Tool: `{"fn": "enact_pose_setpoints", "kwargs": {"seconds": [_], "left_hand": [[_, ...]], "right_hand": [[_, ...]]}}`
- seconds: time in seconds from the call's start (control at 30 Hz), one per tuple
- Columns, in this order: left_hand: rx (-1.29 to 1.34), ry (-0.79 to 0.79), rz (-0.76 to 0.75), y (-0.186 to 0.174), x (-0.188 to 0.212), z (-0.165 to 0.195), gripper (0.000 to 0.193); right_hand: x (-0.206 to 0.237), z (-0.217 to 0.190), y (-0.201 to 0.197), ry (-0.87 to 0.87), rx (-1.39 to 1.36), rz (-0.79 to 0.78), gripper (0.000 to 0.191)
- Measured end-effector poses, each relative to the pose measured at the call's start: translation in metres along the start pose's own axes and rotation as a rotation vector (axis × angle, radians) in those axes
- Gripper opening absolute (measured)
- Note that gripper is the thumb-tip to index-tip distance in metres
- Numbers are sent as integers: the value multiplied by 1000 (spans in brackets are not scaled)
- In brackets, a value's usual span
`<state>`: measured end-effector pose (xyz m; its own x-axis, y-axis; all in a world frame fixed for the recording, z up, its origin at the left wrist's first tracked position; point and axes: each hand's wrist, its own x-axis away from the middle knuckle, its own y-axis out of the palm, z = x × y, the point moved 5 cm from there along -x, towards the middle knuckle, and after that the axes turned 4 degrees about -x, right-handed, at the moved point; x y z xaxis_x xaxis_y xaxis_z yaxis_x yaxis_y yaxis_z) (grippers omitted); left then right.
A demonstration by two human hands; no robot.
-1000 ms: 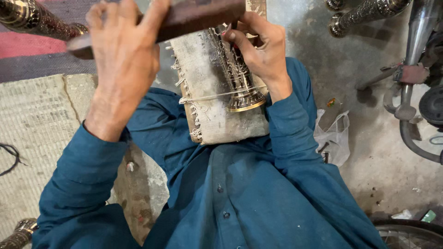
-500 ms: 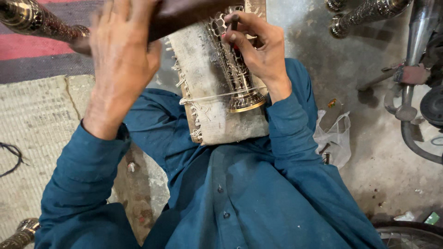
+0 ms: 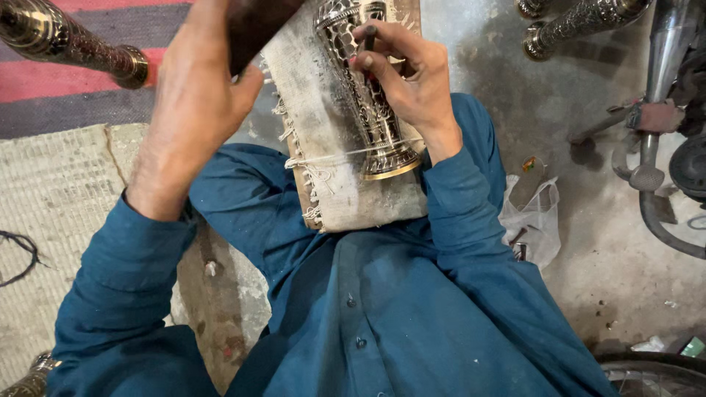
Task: The person sits cross-legged and uses a hammer and chisel to engrave a decorative pattern onto a silver-colored metal cup. They repeatedly strike the chisel with the hammer while rotating the cup to work on different sections.
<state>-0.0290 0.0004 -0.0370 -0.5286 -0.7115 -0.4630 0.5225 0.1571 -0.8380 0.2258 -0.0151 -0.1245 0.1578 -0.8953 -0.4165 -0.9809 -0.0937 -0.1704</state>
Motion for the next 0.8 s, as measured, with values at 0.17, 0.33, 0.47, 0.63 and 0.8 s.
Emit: {"fn": "enact_pose_setpoints", "kwargs": {"seconds": [0.17,0.33,0.47,0.63,0.8], "left_hand": [[11,-20,-18,5,0,-9,65],[-218,10,-66,6,2,-9,70],[-257,17,-51,4,4,-4,69],[-241,-69,-34,6,10,-10,77],[476,-273,112,30,42,-9,67]], "right_hand": [[-3,0,0,50,76,13,23],[-3,-5,0,23,12,11,20],[1,0,0,78,0,13,21],[1,12,-6,34,-178,61,21],[8,16,-17,80,-399,71,22]]}}
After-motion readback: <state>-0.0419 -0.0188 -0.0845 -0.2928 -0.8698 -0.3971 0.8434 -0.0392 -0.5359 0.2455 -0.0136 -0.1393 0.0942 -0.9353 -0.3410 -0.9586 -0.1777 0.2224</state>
